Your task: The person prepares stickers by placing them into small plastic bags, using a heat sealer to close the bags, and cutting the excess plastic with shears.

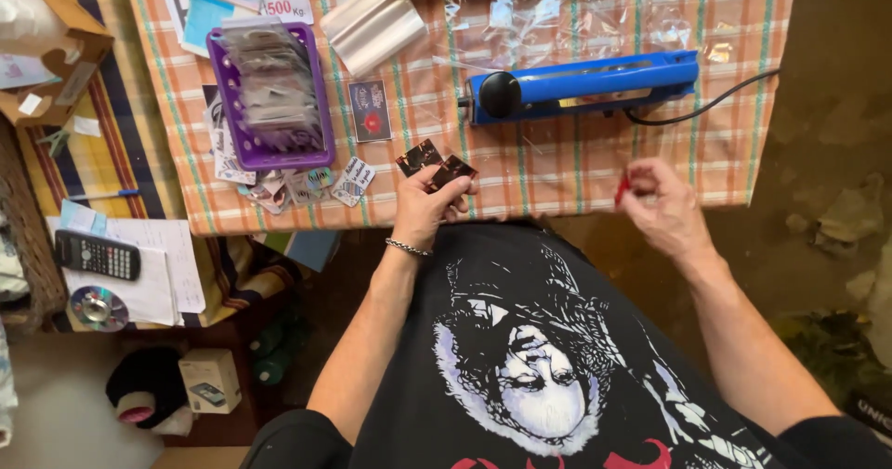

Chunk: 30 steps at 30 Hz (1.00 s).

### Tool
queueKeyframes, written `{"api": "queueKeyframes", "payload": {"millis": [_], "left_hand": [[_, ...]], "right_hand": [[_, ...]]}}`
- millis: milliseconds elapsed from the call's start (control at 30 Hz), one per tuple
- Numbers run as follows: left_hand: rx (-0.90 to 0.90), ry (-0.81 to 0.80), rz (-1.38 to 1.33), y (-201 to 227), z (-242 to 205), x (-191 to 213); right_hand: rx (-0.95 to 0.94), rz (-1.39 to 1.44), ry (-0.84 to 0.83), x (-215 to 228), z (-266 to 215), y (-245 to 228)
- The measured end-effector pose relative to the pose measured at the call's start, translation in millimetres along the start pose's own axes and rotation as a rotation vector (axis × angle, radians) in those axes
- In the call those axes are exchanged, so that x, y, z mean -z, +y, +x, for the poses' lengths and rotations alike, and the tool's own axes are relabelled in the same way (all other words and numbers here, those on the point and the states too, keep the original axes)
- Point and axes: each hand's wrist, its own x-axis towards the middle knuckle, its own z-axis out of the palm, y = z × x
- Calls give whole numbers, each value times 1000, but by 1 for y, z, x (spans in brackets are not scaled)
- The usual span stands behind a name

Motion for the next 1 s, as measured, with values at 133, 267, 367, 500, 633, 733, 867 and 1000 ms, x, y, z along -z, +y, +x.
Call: {"api": "queueKeyframes", "payload": {"millis": [133,267,367,500,633,733,867,1000], "left_hand": [[-38,45,-28,9,-20,-30],[-9,24,-56,21,-48,-66],[4,6,-56,15,-59,-80],[24,27,-29,1,-63,-82],[16,79,-96,0,-65,-86],[-10,115,-188,16,-67,-100],[5,112,-268,42,-79,-117],[-21,86,-239,41,-78,-122]], "right_hand": [[-181,644,-129,-9,-16,-38],[-141,730,-153,-28,-18,-115],[-178,840,-153,-41,-11,-127],[-178,907,-233,-53,-2,-94],[-183,933,-225,-42,-9,-101],[-69,752,-379,-34,-21,-93],[56,761,-522,-32,-22,-76],[112,677,-585,-31,-20,-74]]}}
